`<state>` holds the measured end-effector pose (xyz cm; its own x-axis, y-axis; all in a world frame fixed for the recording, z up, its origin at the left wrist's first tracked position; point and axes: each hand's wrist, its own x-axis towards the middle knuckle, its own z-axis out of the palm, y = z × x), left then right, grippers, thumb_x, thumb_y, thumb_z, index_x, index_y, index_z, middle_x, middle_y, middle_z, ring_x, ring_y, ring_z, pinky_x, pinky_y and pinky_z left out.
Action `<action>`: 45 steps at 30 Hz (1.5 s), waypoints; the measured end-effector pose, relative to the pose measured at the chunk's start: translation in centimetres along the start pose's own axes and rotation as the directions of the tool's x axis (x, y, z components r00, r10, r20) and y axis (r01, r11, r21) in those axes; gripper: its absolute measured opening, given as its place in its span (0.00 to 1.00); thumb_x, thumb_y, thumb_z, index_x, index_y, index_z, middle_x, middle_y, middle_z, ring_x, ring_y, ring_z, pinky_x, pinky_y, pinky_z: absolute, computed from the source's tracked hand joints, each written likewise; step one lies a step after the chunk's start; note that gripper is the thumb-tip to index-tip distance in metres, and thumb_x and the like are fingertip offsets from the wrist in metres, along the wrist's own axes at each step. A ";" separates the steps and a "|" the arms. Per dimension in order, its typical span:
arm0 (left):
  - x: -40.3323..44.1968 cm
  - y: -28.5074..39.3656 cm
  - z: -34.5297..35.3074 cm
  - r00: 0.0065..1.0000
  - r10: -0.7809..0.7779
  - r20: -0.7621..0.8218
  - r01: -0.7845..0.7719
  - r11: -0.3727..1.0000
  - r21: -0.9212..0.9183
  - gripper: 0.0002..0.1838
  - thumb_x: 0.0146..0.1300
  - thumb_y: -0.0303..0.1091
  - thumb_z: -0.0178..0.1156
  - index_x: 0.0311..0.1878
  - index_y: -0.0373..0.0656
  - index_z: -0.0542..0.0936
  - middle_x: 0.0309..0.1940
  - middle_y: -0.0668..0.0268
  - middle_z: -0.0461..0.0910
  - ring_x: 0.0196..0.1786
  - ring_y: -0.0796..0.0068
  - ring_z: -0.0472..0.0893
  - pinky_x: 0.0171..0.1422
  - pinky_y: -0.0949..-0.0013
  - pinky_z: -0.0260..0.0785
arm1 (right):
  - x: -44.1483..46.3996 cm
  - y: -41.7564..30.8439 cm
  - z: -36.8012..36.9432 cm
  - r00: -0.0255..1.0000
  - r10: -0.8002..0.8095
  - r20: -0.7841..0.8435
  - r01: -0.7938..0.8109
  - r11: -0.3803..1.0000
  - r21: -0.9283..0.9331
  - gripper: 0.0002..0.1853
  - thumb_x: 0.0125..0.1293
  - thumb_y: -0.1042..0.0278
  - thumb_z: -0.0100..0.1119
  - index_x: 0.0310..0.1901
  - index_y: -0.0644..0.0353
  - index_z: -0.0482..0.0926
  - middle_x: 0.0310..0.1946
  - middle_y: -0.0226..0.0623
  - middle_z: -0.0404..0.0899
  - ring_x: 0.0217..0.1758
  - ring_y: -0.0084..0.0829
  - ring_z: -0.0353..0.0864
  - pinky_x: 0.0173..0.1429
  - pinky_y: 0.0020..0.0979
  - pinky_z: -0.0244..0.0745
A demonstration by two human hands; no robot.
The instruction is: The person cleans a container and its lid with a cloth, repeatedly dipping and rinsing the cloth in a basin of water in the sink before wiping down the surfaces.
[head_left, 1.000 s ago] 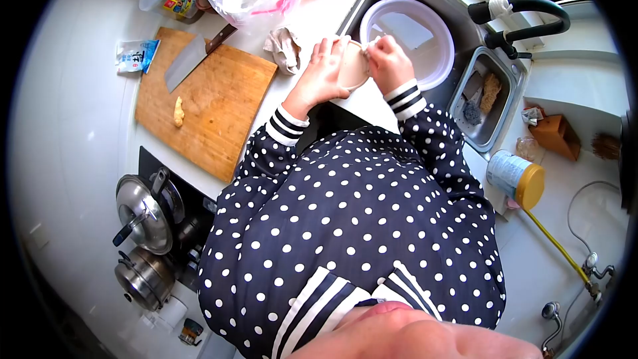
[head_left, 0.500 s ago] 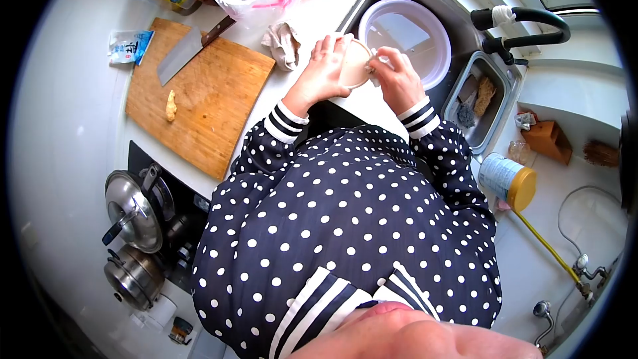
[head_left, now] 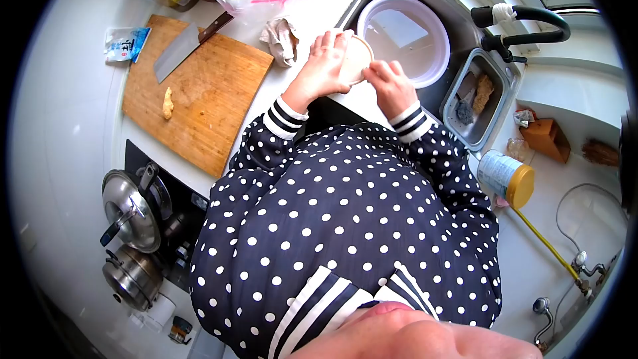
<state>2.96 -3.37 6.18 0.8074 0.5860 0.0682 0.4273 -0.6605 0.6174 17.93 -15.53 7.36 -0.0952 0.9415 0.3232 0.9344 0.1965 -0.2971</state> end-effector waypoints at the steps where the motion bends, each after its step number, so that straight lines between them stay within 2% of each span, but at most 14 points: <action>1: 0.0 0.1 0.1 1.000 -0.006 0.008 0.006 1.000 0.009 0.52 0.34 0.36 0.70 0.67 0.40 0.58 0.59 0.48 0.60 0.61 0.46 0.62 0.69 0.54 0.54 | 0.6 0.5 -0.4 0.999 -0.014 -0.035 0.014 1.000 0.006 0.12 0.47 0.78 0.54 0.36 0.59 0.77 0.36 0.32 0.72 0.37 0.36 0.71 0.39 0.32 0.74; 6: 0.0 -0.2 0.5 1.000 -0.017 -0.006 0.018 1.000 0.023 0.54 0.32 0.37 0.71 0.68 0.41 0.57 0.59 0.49 0.60 0.61 0.46 0.62 0.69 0.54 0.54 | -0.5 -1.5 0.8 1.000 -0.008 -0.011 0.007 1.000 -0.011 0.12 0.46 0.79 0.54 0.37 0.62 0.76 0.36 0.37 0.71 0.40 0.37 0.72 0.43 0.33 0.74; 11: 0.0 -0.4 0.6 0.999 0.014 -0.029 -0.013 0.999 0.032 0.52 0.32 0.39 0.71 0.67 0.40 0.59 0.58 0.49 0.62 0.61 0.47 0.63 0.68 0.53 0.54 | -0.5 -1.5 0.4 1.000 -0.009 -0.004 0.009 0.998 0.055 0.13 0.47 0.80 0.54 0.37 0.58 0.77 0.36 0.34 0.71 0.42 0.37 0.72 0.43 0.33 0.74; 17: 0.0 -0.4 0.8 0.999 0.019 -0.047 -0.016 0.998 0.053 0.50 0.33 0.39 0.70 0.65 0.39 0.60 0.58 0.50 0.62 0.61 0.48 0.63 0.67 0.53 0.55 | -0.1 -1.5 0.7 1.000 0.022 -0.013 -0.024 0.993 -0.115 0.08 0.49 0.76 0.53 0.33 0.63 0.75 0.35 0.37 0.71 0.40 0.36 0.72 0.42 0.31 0.73; 23: 0.0 0.1 0.9 0.998 -0.026 -0.057 0.029 0.998 0.059 0.52 0.32 0.40 0.70 0.65 0.39 0.60 0.56 0.50 0.62 0.59 0.49 0.64 0.66 0.53 0.56 | -0.9 -0.1 1.2 0.996 -0.041 -0.077 0.029 0.987 -0.158 0.11 0.51 0.75 0.56 0.38 0.61 0.79 0.37 0.34 0.73 0.41 0.33 0.73 0.41 0.30 0.75; 25: 0.0 0.9 1.1 0.993 -0.085 -0.078 0.093 0.990 0.106 0.53 0.31 0.41 0.71 0.65 0.38 0.59 0.54 0.51 0.63 0.58 0.50 0.65 0.64 0.53 0.58 | 0.1 2.1 0.5 0.994 0.035 -0.107 -0.039 0.999 -0.032 0.10 0.51 0.77 0.57 0.37 0.59 0.81 0.37 0.34 0.74 0.41 0.35 0.74 0.42 0.31 0.76; 27: -0.2 2.4 1.5 0.979 -0.171 -0.115 0.190 0.963 0.190 0.54 0.30 0.43 0.72 0.65 0.37 0.59 0.52 0.52 0.64 0.56 0.52 0.66 0.62 0.53 0.60 | 0.4 4.0 0.5 0.970 0.212 -0.116 -0.195 0.970 0.148 0.09 0.52 0.77 0.58 0.36 0.58 0.83 0.37 0.37 0.77 0.42 0.38 0.77 0.44 0.31 0.76; 29: -0.5 4.5 1.5 0.947 -0.292 -0.134 0.317 0.920 0.231 0.55 0.32 0.48 0.73 0.64 0.33 0.57 0.51 0.49 0.64 0.56 0.50 0.65 0.62 0.51 0.60 | 0.4 4.3 0.3 0.861 0.506 -0.058 -0.437 0.792 0.427 0.08 0.56 0.74 0.60 0.38 0.59 0.82 0.37 0.39 0.80 0.39 0.40 0.81 0.45 0.31 0.76; 32: -1.0 5.1 2.7 0.932 -0.291 -0.214 0.340 0.906 0.253 0.53 0.37 0.49 0.71 0.63 0.29 0.57 0.52 0.48 0.63 0.56 0.50 0.65 0.62 0.51 0.60 | 0.1 1.5 -0.3 0.731 0.682 0.025 -0.543 0.559 0.626 0.11 0.56 0.70 0.62 0.41 0.59 0.80 0.35 0.44 0.82 0.38 0.35 0.83 0.45 0.31 0.77; 33: -1.1 4.6 3.4 0.932 -0.246 -0.266 0.317 0.909 0.270 0.52 0.38 0.49 0.71 0.62 0.28 0.57 0.52 0.48 0.63 0.56 0.50 0.65 0.62 0.51 0.60 | -0.8 1.2 0.7 0.775 0.632 -0.032 -0.488 0.628 0.606 0.11 0.54 0.71 0.64 0.40 0.59 0.80 0.35 0.43 0.80 0.37 0.37 0.82 0.42 0.31 0.77; 35: -1.1 4.1 4.1 0.930 -0.173 -0.324 0.267 0.924 0.272 0.51 0.40 0.49 0.70 0.62 0.26 0.57 0.53 0.47 0.62 0.56 0.49 0.65 0.63 0.52 0.59 | -1.9 -0.5 1.5 0.866 0.455 -0.206 -0.351 0.848 0.397 0.11 0.51 0.73 0.66 0.38 0.59 0.80 0.37 0.42 0.77 0.35 0.39 0.81 0.40 0.31 0.77; 37: -1.0 3.7 4.2 0.934 -0.123 -0.336 0.212 0.947 0.243 0.50 0.42 0.49 0.69 0.62 0.26 0.57 0.53 0.45 0.61 0.56 0.48 0.64 0.63 0.52 0.59 | -2.1 -1.6 1.6 0.853 0.470 -0.228 -0.365 0.849 0.382 0.10 0.49 0.76 0.66 0.36 0.60 0.80 0.39 0.41 0.74 0.34 0.40 0.79 0.37 0.33 0.76; 41: -0.8 3.9 3.8 0.942 -0.172 -0.289 0.221 0.964 0.145 0.51 0.41 0.49 0.69 0.61 0.25 0.56 0.53 0.44 0.61 0.56 0.47 0.64 0.64 0.53 0.59 | 0.3 0.5 2.4 0.851 0.416 -0.321 -0.337 0.900 0.276 0.06 0.49 0.76 0.62 0.31 0.62 0.78 0.37 0.42 0.74 0.33 0.43 0.78 0.37 0.36 0.76; 45: -1.0 3.6 3.8 0.946 -0.156 -0.285 0.201 0.970 0.136 0.53 0.39 0.49 0.70 0.62 0.25 0.55 0.52 0.43 0.62 0.56 0.46 0.64 0.64 0.53 0.59 | -0.6 -0.3 1.7 0.858 0.475 -0.196 -0.412 0.864 0.289 0.05 0.49 0.76 0.62 0.30 0.62 0.79 0.35 0.42 0.75 0.33 0.44 0.78 0.36 0.37 0.76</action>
<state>5.26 -8.08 5.35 0.5811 0.7910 0.1913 0.6321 -0.5867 0.5062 17.08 -15.66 5.73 0.4290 0.8475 0.3125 0.7475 -0.1389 -0.6496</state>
